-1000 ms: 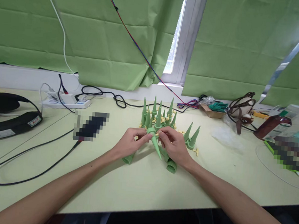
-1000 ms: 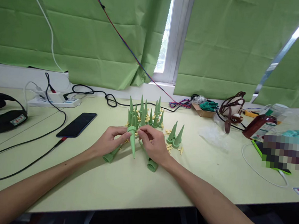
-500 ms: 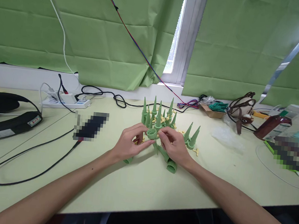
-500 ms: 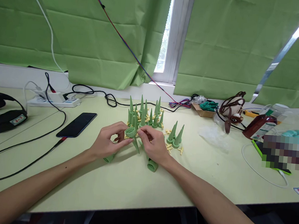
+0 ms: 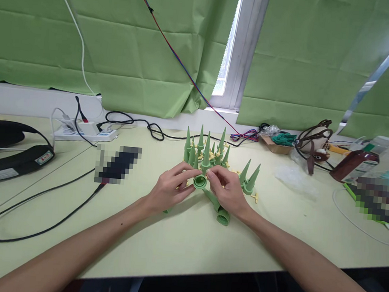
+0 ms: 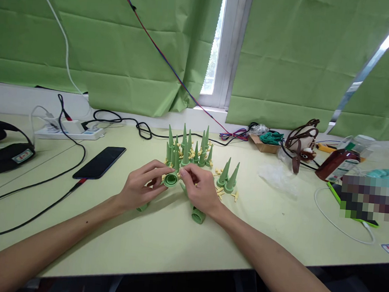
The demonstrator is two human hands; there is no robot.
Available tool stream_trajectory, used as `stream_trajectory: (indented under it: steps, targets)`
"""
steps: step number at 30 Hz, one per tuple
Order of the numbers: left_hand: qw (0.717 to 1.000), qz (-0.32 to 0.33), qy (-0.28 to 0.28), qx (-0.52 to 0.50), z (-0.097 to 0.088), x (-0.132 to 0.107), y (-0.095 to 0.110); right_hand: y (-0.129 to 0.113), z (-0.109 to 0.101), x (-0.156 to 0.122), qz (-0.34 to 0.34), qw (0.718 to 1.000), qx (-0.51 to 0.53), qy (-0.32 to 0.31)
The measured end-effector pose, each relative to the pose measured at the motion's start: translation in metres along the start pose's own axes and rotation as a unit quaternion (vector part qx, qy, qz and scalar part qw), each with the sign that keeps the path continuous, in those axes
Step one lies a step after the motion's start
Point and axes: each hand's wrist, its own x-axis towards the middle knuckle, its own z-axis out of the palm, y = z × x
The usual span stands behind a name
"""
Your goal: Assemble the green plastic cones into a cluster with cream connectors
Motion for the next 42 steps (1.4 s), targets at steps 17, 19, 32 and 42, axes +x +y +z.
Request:
stream_trajectory:
  steps: [17, 19, 32, 42]
  targets:
    - [0.954, -0.252, -0.090, -0.134, -0.003, 0.011, 0.008, 0.004, 0.002, -0.001, 0.005, 0.999, 0.042, 0.009]
    - [0.949, -0.260, -0.101, -0.145, -0.004, 0.011, 0.008, 0.004, 0.002, -0.001, 0.004, 0.999, 0.035, 0.003]
    - [0.956, -0.234, -0.073, -0.163, -0.003, 0.009, 0.005, 0.002, 0.000, 0.001, -0.004, 1.000, 0.026, -0.001]
    - [0.978, -0.164, -0.047, -0.120, 0.001, 0.005, 0.003, 0.002, -0.001, 0.002, -0.001, 1.000, -0.021, 0.005]
